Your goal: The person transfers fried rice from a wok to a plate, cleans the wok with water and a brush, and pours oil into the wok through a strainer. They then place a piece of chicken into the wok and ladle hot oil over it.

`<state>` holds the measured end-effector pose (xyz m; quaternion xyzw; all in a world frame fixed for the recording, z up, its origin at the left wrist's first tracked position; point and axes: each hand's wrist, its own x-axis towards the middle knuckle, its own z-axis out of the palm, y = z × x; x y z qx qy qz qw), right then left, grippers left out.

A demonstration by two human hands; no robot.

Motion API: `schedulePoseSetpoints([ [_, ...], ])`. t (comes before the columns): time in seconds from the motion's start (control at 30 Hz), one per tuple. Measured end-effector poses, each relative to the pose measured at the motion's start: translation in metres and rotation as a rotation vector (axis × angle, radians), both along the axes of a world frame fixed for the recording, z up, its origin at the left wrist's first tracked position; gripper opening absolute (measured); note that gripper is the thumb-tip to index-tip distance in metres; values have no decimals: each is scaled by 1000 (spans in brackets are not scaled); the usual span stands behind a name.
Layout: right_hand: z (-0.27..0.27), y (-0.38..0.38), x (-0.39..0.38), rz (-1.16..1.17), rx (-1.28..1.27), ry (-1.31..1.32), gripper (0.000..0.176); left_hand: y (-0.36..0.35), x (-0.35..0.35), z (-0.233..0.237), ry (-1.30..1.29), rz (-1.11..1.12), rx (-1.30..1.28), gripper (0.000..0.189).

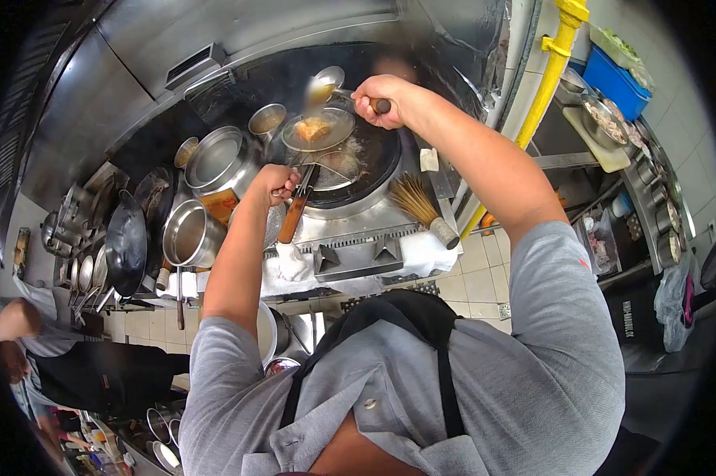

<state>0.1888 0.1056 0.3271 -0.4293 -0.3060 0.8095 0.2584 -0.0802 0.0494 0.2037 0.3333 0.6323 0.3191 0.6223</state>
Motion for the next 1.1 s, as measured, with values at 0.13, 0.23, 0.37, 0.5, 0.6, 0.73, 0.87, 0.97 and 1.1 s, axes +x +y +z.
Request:
schedulePoseSetpoints([
  [0.13, -6, -6, -4, 10, 45, -54, 18, -3, 2, 3, 17, -4, 10, 23],
  [0.23, -11, -10, -8, 6, 57, -68, 17, -3, 3, 3, 13, -2, 1, 22],
  [0.37, -16, -17, -13, 20, 85, -117, 17, -4, 4, 5, 7, 4, 17, 22],
  [0.5, -19, -26, -13, 9, 130, -165, 18, -9, 3, 9, 68, 19, 31, 23],
  [0.6, -22, -31, -12, 21, 400, -425, 18, -12, -8, 7, 48, -19, 37, 15],
  [0.73, -22, -41, -3, 15, 700, -592, 14, -20, -20, 5, 4, 16, 14, 15],
  [0.87, -50, -9, 2, 174, 1026, -1093, 26, -28, -32, 3, 20, 48, 68, 19],
  [0.97, -88, -9, 5, 62, 1102, -1316, 26, -35, -44, 10, 120, 72, 91, 27],
  [1.1, -146, 1, 0, 16, 970, -1329, 26, -55, -54, 32, 380, 4, 46, 24],
])
